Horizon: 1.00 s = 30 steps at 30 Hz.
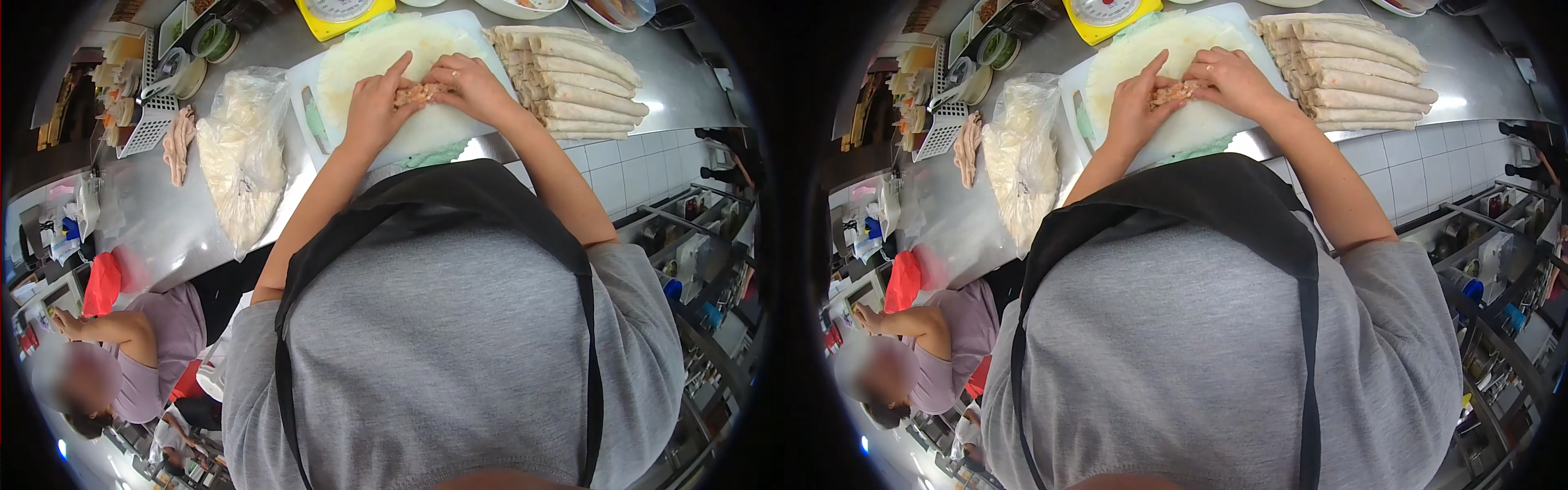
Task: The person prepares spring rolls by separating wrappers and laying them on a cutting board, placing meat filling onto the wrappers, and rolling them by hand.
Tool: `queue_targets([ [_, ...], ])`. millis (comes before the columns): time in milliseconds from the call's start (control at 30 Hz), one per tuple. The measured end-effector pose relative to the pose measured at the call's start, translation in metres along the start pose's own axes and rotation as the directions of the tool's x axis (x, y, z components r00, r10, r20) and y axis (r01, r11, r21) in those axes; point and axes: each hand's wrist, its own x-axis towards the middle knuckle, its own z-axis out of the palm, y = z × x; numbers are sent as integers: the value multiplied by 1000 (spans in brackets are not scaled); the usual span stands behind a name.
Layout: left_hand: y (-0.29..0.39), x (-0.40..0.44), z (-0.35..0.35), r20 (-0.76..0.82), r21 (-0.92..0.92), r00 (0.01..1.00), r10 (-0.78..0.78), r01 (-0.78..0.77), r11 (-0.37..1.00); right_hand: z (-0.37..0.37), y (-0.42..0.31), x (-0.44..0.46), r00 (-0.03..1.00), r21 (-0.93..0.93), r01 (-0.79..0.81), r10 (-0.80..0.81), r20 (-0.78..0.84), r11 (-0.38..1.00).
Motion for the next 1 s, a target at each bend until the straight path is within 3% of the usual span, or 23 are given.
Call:
queue_targets([
  [100, -1, -1, -1, 62, 74, 998, -7, 3, 997, 0, 1, -3, 1000, 8, -13, 12, 11, 1000],
  [167, 0, -1, -7, 83, -112, 995, -60, 69, 991, -2, 2, -8, 1000, 4, -4, 4, -13, 1000],
  [233, -8, -8, -12, 45, -102, 998, -43, 47, 994, -2, 5, -14, 992, 3, 34, -33, -119, 999],
  [300, -12, -15, -16, 10, -90, 999, -32, 33, 995, -5, 8, -15, 995, 18, 19, -17, -97, 1000],
  [367, -12, -19, -21, 100, -134, 972, -212, 224, 965, -5, 8, -15, 997, 34, 11, -8, -75, 999],
  [567, -18, -31, -37, 75, -126, 986, -148, 157, 980, -3, 10, -17, 996, 67, 17, -11, -94, 998],
  [733, -26, -37, -38, 59, -246, 968, -243, 250, 936, -13, -3, -11, 998, 27, -59, 59, -13, 998],
  [800, -17, -36, -43, 63, -285, 969, -240, 248, 926, -22, -20, -4, 997, 9, -29, 29, -74, 1000],
  [867, -1, -30, -52, -111, -189, 974, -199, 176, 966, -20, -32, 7, 991, -13, -4, 2, -137, 1000],
  [900, -5, -30, -55, -108, -188, 974, -197, 175, 966, -17, -37, 13, 994, 21, 54, -52, -91, 998],
  [967, -19, -28, -64, -39, 19, 998, 44, -43, 999, -8, -50, 26, 991, 66, 131, -129, -30, 989],
  [1000, -18, -28, -64, -40, 22, 998, 43, -42, 999, -2, -54, 31, 991, 67, 134, -132, -31, 989],
])
